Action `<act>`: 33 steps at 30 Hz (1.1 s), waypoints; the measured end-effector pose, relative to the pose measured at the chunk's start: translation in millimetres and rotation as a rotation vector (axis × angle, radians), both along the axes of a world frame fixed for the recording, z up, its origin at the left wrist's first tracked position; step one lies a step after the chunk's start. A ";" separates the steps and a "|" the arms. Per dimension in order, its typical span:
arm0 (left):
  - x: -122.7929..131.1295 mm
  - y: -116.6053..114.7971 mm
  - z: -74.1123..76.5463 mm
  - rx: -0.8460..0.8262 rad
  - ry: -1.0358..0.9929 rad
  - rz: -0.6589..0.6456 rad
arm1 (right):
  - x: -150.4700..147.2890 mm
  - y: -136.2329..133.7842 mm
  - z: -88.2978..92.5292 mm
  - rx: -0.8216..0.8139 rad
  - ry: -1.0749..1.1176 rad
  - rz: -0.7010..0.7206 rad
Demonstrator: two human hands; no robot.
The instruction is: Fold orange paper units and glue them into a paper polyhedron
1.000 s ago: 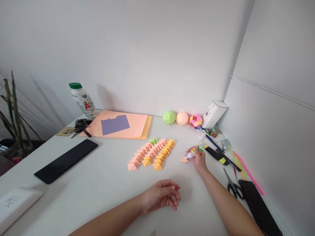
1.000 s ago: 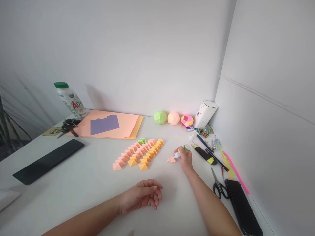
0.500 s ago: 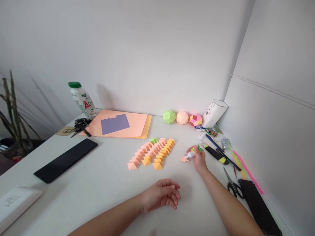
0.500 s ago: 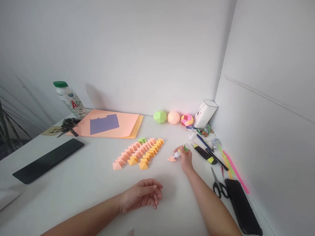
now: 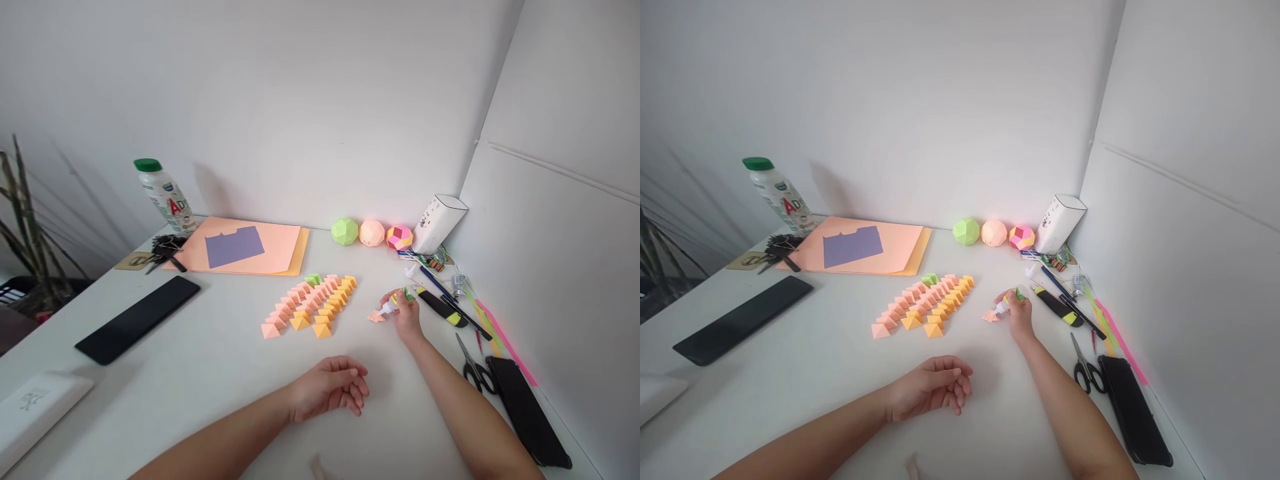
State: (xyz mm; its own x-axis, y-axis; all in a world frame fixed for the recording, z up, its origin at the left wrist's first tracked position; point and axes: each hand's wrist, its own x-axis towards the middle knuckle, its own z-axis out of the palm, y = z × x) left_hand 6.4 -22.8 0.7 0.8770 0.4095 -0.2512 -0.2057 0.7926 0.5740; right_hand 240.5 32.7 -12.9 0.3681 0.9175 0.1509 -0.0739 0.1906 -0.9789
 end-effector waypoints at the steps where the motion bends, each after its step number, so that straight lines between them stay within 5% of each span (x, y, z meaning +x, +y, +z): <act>1: 0.1 0.1 -0.5 0.001 -0.003 0.000 | -0.2 -0.2 0.2 0.001 0.002 0.000; 33: 1.5 0.2 0.8 0.003 0.005 0.003 | 0.9 0.9 -1.5 0.014 0.013 -0.016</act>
State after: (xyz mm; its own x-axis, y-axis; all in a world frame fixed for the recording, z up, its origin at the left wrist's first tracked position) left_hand 7.9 -22.7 1.4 0.8746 0.4128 -0.2542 -0.2052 0.7903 0.5773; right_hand 241.4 33.6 -14.4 0.3849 0.9092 0.1588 -0.0836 0.2057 -0.9750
